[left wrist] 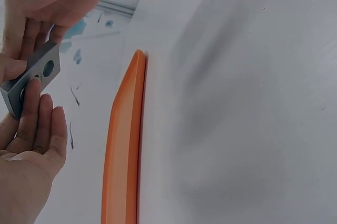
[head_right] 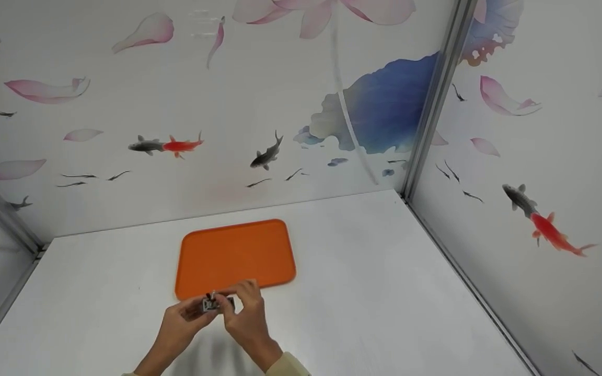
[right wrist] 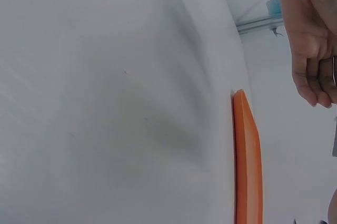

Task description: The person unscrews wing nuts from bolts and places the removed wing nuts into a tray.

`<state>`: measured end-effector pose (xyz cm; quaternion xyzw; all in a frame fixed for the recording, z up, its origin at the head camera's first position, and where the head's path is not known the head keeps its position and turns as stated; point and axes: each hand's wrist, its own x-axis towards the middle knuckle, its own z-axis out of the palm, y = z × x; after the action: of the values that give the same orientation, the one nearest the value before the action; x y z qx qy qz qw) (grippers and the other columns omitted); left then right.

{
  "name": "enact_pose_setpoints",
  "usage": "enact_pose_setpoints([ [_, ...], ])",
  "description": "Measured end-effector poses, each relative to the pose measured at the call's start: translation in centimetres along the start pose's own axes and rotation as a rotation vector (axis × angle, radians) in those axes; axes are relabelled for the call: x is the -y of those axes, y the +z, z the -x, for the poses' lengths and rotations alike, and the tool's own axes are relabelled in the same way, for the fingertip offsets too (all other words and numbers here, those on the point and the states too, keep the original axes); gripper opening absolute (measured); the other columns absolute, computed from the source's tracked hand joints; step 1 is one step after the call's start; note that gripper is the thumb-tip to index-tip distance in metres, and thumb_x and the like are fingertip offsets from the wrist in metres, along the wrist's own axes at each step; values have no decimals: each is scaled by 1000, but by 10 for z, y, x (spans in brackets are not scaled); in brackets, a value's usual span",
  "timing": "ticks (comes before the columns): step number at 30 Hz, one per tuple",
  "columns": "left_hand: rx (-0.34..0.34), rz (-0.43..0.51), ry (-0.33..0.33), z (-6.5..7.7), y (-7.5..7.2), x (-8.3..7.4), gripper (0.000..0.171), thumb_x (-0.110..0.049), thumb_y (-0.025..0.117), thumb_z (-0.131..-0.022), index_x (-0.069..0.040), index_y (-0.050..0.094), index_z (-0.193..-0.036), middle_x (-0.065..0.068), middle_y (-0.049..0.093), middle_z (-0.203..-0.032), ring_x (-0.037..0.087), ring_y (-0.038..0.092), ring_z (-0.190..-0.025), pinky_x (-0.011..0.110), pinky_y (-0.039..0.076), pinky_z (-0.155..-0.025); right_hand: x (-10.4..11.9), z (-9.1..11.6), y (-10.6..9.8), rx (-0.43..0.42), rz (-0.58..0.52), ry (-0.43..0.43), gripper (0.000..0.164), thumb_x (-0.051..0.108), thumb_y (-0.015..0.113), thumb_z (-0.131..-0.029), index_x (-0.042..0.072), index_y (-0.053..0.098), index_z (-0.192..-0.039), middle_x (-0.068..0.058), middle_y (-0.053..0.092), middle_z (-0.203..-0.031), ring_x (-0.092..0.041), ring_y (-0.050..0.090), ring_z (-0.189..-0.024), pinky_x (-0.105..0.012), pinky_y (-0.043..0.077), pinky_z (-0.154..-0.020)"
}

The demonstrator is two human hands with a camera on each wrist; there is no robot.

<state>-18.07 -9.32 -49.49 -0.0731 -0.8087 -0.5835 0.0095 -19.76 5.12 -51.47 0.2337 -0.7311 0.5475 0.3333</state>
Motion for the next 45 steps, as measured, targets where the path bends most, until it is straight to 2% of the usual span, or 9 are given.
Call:
enact_pose_setpoints([
  [5, 10, 25, -1, 0, -1, 4, 34, -15, 70, -79, -1, 62, -110, 13, 67, -102, 16, 64, -87, 20, 52, -76, -2, 1, 1, -25, 39, -39, 15, -3, 69, -76, 7, 66, -87, -3, 63, -82, -18, 53, -80, -25, 44, -70],
  [10, 10, 20, -11, 1, -1, 6, 34, -14, 70, -79, -2, 63, -110, 12, 67, -101, 15, 64, -86, 22, 53, -77, -26, 10, 7, -37, 94, -116, 17, 2, 70, -76, 12, 67, -90, 3, 64, -84, -13, 51, -82, -20, 44, -72],
  [12, 8, 18, -10, 1, -1, 6, 34, -14, 70, -79, -2, 63, -110, 12, 67, -101, 16, 64, -86, 22, 53, -77, -35, 14, 9, -30, 102, -117, 16, 7, 70, -79, 15, 67, -92, 6, 63, -86, -11, 51, -83, -18, 43, -73],
  [18, 1, 29, -9, 0, -1, 6, 34, -16, 71, -78, -1, 63, -108, 12, 67, -101, 16, 64, -86, 20, 52, -76, -36, 14, 7, -24, 111, -101, 14, 10, 66, -83, 18, 68, -93, 9, 63, -88, -8, 51, -86, -19, 45, -73],
  [26, 3, 2, -7, 0, 0, 1, 34, -17, 70, -79, -2, 63, -109, 12, 67, -102, 18, 64, -89, 20, 52, -78, -32, 12, 9, 10, 70, -69, 19, 15, 69, -80, 19, 68, -99, 9, 64, -91, -9, 52, -89, -23, 45, -76],
  [34, 2, -4, -11, 1, 1, 0, 36, -19, 69, -80, 0, 62, -110, 13, 67, -101, 20, 64, -89, 23, 53, -78, -30, 13, 11, 17, 74, -62, 23, 20, 71, -79, 23, 66, -102, 11, 63, -94, -8, 51, -90, -24, 46, -75],
  [40, 1, 2, -9, 1, 1, 0, 36, -21, 70, -80, -1, 63, -109, 13, 67, -102, 20, 65, -89, 25, 54, -79, -31, 13, 11, 8, 64, -65, 23, 17, 72, -78, 19, 67, -100, 8, 63, -93, -10, 52, -91, -24, 46, -77],
  [45, 2, 4, -17, 0, 2, 1, 35, -21, 71, -79, -3, 64, -108, 11, 68, -100, 18, 65, -88, 25, 54, -78, -25, 9, 10, -21, 49, -77, 24, 6, 73, -74, 13, 67, -96, 1, 65, -87, -16, 53, -85, -24, 46, -73],
])
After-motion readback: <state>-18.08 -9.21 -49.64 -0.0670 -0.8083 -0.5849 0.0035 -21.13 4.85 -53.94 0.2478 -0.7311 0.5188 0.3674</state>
